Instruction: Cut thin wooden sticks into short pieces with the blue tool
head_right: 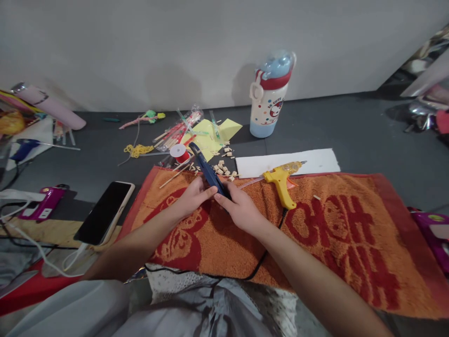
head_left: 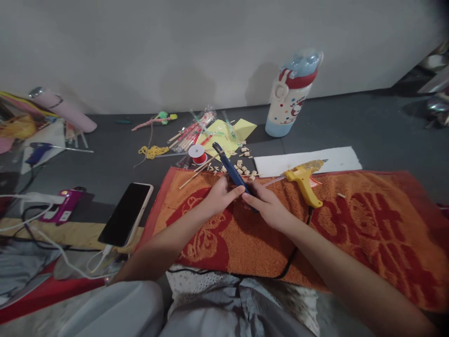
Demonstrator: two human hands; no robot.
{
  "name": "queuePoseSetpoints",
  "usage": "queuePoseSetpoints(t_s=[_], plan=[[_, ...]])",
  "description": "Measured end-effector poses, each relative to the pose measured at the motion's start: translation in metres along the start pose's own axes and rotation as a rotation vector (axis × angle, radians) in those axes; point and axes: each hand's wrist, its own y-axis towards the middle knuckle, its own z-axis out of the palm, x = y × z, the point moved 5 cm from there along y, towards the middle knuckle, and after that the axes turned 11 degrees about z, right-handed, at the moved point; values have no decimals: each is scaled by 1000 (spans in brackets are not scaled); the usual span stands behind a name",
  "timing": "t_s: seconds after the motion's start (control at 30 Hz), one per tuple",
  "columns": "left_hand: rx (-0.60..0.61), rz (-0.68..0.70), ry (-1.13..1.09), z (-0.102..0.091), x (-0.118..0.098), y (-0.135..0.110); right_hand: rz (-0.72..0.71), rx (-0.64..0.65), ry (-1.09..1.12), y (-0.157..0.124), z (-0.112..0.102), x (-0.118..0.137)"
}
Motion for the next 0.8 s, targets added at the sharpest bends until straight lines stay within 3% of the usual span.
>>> queuePoseSetpoints(t_s=[0.6, 0.73, 0.8], plan=[[-29, -76, -58, 1, 6, 2, 14, -34, 41, 2, 0, -3], [19, -38, 153, -6, -1, 5, -39, -57, 32, 0, -2, -1], [-48, 47, 396, -19, -12, 6, -59, -89, -22, -1, -5, 1]])
